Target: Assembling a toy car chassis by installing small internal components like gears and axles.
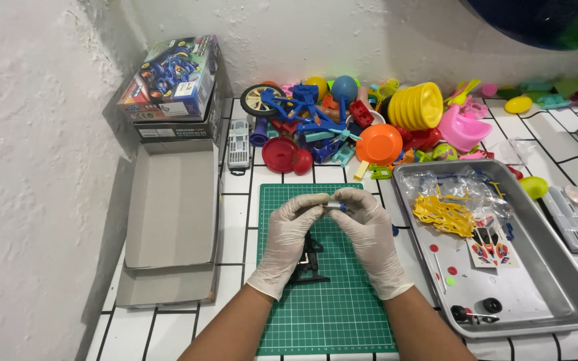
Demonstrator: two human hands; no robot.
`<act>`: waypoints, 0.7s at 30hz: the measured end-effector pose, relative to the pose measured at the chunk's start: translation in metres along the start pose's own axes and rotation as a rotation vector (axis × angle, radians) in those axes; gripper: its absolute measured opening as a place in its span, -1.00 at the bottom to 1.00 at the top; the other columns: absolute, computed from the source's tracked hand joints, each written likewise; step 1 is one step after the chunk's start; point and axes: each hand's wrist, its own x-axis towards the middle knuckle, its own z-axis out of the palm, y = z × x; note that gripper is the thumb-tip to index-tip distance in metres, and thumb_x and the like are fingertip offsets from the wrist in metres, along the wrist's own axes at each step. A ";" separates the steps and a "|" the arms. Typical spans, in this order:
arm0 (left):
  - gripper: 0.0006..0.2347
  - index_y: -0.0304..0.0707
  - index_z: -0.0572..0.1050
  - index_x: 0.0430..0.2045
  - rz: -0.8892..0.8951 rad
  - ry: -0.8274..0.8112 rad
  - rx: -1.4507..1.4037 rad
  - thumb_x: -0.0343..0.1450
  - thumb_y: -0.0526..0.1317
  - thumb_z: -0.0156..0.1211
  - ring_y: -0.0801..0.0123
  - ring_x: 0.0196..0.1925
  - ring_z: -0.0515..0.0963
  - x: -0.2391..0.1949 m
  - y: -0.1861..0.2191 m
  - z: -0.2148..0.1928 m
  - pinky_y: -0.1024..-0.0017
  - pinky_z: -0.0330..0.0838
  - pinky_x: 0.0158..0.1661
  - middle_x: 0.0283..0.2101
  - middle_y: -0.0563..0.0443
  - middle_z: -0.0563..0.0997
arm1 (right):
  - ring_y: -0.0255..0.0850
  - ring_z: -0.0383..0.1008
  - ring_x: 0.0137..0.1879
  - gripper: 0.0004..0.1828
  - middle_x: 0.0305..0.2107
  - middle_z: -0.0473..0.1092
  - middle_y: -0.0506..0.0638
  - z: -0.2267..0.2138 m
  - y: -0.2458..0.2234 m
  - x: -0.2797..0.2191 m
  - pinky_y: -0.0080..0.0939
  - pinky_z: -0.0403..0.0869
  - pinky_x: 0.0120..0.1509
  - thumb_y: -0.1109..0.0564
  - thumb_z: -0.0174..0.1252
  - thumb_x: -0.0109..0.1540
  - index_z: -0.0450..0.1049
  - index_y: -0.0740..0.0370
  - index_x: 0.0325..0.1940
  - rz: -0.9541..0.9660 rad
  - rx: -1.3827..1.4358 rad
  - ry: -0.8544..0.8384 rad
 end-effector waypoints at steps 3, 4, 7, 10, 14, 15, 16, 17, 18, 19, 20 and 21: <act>-0.87 -0.32 0.68 -0.29 0.077 -0.011 0.106 0.33 -0.39 0.36 0.38 -0.14 0.67 -0.001 0.000 0.000 0.45 0.58 -0.10 -0.21 -0.12 0.70 | -0.12 0.62 -0.05 -0.62 -0.18 0.54 0.18 -0.007 0.004 0.002 -0.18 0.63 0.01 0.39 0.35 0.12 0.47 0.37 0.01 0.003 0.008 0.011; -0.87 -0.31 0.68 -0.29 0.071 -0.018 0.121 0.33 -0.39 0.37 0.40 -0.14 0.67 -0.002 -0.002 0.000 0.46 0.58 -0.09 -0.21 -0.11 0.70 | -0.14 0.62 -0.07 -0.59 -0.19 0.55 0.18 -0.008 0.003 0.002 -0.23 0.61 -0.02 0.39 0.35 0.12 0.47 0.37 0.04 0.011 0.015 0.003; -0.86 -0.32 0.68 -0.29 0.052 -0.041 0.142 0.31 -0.38 0.39 0.41 -0.16 0.66 -0.003 -0.008 0.001 0.46 0.58 -0.08 -0.21 -0.10 0.70 | -0.18 0.62 -0.10 -0.55 -0.20 0.57 0.18 -0.014 0.002 0.001 -0.30 0.57 -0.06 0.38 0.37 0.11 0.47 0.35 0.07 0.025 0.012 0.006; -0.86 -0.30 0.69 -0.32 0.053 -0.087 0.212 0.29 -0.39 0.43 0.40 -0.18 0.68 -0.006 -0.010 0.001 0.44 0.60 -0.11 -0.25 -0.09 0.71 | -0.21 0.62 -0.12 -0.54 -0.21 0.59 0.16 -0.019 -0.006 -0.003 -0.34 0.54 -0.08 0.37 0.38 0.10 0.47 0.34 0.07 0.041 -0.021 0.022; -0.88 -0.16 0.69 -0.33 0.107 -0.223 0.468 0.32 -0.37 0.41 0.41 -0.20 0.71 -0.010 0.001 0.001 0.50 0.59 -0.12 -0.26 0.04 0.72 | -0.23 0.61 -0.11 -0.47 -0.19 0.60 0.15 -0.037 -0.008 -0.009 -0.36 0.52 -0.06 0.36 0.40 0.08 0.47 0.32 0.12 0.045 -0.103 0.066; -0.88 -0.16 0.69 -0.33 0.106 -0.228 0.466 0.32 -0.37 0.41 0.41 -0.20 0.71 -0.011 0.010 0.003 0.50 0.59 -0.12 -0.26 0.04 0.72 | -0.23 0.61 -0.11 -0.47 -0.19 0.60 0.15 -0.038 -0.011 -0.011 -0.36 0.52 -0.06 0.36 0.40 0.08 0.47 0.32 0.12 0.044 -0.106 0.070; -0.87 -0.12 0.67 -0.29 0.127 -0.290 0.529 0.36 -0.36 0.34 0.38 -0.16 0.70 -0.014 0.017 0.005 0.46 0.59 -0.08 -0.24 0.04 0.70 | -0.22 0.60 -0.10 -0.50 -0.19 0.58 0.15 -0.040 -0.015 -0.014 -0.34 0.51 -0.04 0.35 0.38 0.10 0.47 0.31 0.12 0.053 -0.142 0.128; -0.86 -0.09 0.65 -0.24 0.148 -0.352 0.591 0.40 -0.35 0.27 0.36 -0.12 0.69 -0.017 0.025 0.007 0.42 0.58 -0.04 -0.22 0.05 0.69 | -0.21 0.59 -0.09 -0.53 -0.19 0.57 0.15 -0.042 -0.019 -0.017 -0.32 0.51 -0.02 0.35 0.36 0.13 0.46 0.31 0.12 0.061 -0.179 0.185; -0.86 -0.09 0.65 -0.24 0.146 -0.357 0.589 0.40 -0.35 0.27 0.36 -0.12 0.69 -0.016 0.018 0.005 0.42 0.58 -0.04 -0.22 0.05 0.69 | -0.21 0.59 -0.09 -0.53 -0.19 0.57 0.15 -0.047 -0.010 -0.017 -0.32 0.51 -0.02 0.35 0.36 0.13 0.46 0.31 0.12 0.061 -0.182 0.190; -0.88 -0.06 0.64 -0.25 0.178 -0.433 0.675 0.42 -0.33 0.25 0.31 -0.08 0.67 -0.016 0.011 0.004 0.38 0.55 0.02 -0.20 0.05 0.68 | -0.21 0.59 -0.08 -0.56 -0.18 0.56 0.14 -0.053 -0.002 -0.018 -0.32 0.51 0.00 0.34 0.35 0.15 0.46 0.30 0.11 0.058 -0.185 0.233; -0.89 -0.03 0.62 -0.25 0.207 -0.506 0.763 0.43 -0.31 0.22 0.26 -0.03 0.65 -0.017 0.005 0.002 0.33 0.51 0.08 -0.18 0.06 0.67 | -0.20 0.59 -0.07 -0.59 -0.17 0.55 0.14 -0.057 0.007 -0.019 -0.32 0.52 0.03 0.33 0.34 0.18 0.46 0.30 0.10 0.057 -0.186 0.274; -0.89 -0.03 0.62 -0.25 0.204 -0.508 0.762 0.43 -0.31 0.22 0.26 -0.03 0.65 -0.016 0.001 0.002 0.33 0.51 0.08 -0.18 0.06 0.67 | -0.20 0.59 -0.07 -0.59 -0.17 0.55 0.14 -0.054 0.004 -0.019 -0.32 0.52 0.03 0.33 0.34 0.18 0.46 0.30 0.10 0.059 -0.187 0.276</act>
